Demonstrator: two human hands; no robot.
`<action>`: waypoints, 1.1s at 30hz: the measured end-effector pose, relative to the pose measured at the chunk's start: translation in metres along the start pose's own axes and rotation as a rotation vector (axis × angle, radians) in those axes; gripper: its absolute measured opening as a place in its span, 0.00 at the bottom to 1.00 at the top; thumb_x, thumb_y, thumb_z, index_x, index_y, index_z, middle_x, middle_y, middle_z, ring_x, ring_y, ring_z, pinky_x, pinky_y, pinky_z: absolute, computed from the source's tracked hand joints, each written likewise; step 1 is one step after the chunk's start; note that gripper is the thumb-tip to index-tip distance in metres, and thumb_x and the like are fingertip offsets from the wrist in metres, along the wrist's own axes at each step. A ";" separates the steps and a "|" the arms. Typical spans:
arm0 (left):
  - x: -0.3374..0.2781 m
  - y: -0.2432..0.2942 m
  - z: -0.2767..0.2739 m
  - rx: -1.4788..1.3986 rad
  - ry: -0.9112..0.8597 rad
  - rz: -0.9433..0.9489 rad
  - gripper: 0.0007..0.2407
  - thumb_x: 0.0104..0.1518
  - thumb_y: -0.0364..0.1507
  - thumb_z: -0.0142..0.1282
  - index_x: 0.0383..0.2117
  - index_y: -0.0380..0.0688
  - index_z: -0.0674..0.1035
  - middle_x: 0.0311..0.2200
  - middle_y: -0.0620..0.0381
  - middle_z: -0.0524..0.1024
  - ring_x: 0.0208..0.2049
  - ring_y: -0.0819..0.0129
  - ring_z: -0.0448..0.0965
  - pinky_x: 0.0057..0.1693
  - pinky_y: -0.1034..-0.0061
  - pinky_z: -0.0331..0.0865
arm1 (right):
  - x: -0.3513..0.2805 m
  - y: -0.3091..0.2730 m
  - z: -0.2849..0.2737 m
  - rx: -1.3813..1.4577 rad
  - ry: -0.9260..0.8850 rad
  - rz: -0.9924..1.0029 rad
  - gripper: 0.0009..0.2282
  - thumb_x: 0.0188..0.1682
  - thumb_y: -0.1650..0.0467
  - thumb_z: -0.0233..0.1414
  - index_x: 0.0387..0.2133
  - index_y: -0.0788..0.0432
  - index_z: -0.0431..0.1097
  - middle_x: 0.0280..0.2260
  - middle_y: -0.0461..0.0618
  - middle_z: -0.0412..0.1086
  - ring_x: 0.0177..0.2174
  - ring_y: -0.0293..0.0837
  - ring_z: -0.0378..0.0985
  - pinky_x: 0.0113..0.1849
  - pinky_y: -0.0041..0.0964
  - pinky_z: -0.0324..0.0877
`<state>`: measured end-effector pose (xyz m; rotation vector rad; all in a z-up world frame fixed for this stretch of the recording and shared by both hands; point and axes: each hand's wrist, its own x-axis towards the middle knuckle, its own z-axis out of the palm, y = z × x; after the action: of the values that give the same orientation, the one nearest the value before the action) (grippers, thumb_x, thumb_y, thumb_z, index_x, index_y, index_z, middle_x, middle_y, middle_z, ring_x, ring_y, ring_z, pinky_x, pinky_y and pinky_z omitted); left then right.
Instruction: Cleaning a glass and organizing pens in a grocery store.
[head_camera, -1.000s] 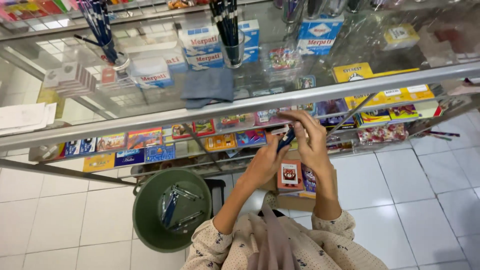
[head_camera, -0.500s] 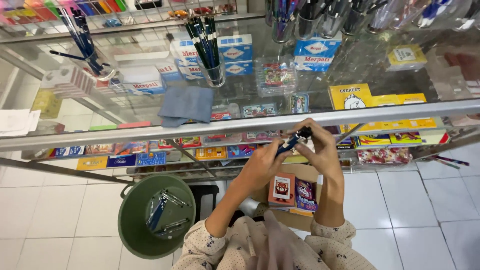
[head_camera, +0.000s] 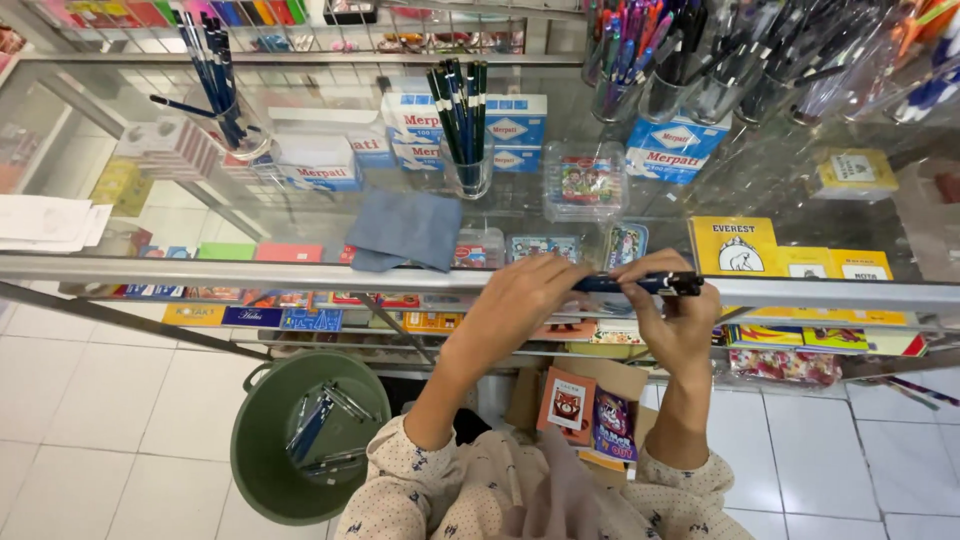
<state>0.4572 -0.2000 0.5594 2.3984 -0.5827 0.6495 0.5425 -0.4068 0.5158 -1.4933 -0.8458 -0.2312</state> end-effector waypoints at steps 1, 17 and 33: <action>0.001 -0.007 -0.008 0.075 0.066 0.030 0.14 0.54 0.26 0.57 0.46 0.37 0.77 0.38 0.49 0.79 0.42 0.52 0.81 0.47 0.62 0.74 | 0.008 -0.005 0.008 -0.051 -0.021 -0.061 0.06 0.49 0.81 0.58 0.38 0.66 0.71 0.39 0.55 0.74 0.42 0.46 0.81 0.45 0.35 0.75; 0.042 -0.150 -0.063 0.099 0.273 -0.240 0.11 0.58 0.22 0.55 0.47 0.38 0.77 0.41 0.45 0.80 0.40 0.47 0.81 0.43 0.59 0.73 | 0.195 0.004 0.123 -0.296 -0.341 -0.368 0.07 0.53 0.75 0.60 0.42 0.65 0.71 0.38 0.56 0.75 0.37 0.48 0.81 0.39 0.39 0.74; 0.038 -0.165 -0.045 0.065 0.485 -0.481 0.08 0.62 0.26 0.56 0.44 0.39 0.79 0.39 0.50 0.81 0.39 0.55 0.84 0.43 0.66 0.76 | 0.199 0.077 0.141 -0.222 -0.271 0.088 0.11 0.53 0.73 0.60 0.44 0.70 0.71 0.33 0.54 0.76 0.29 0.37 0.80 0.29 0.31 0.75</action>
<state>0.5618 -0.0602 0.5443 2.1962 0.2149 0.9862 0.6806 -0.1961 0.5587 -1.7934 -0.9906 -0.0584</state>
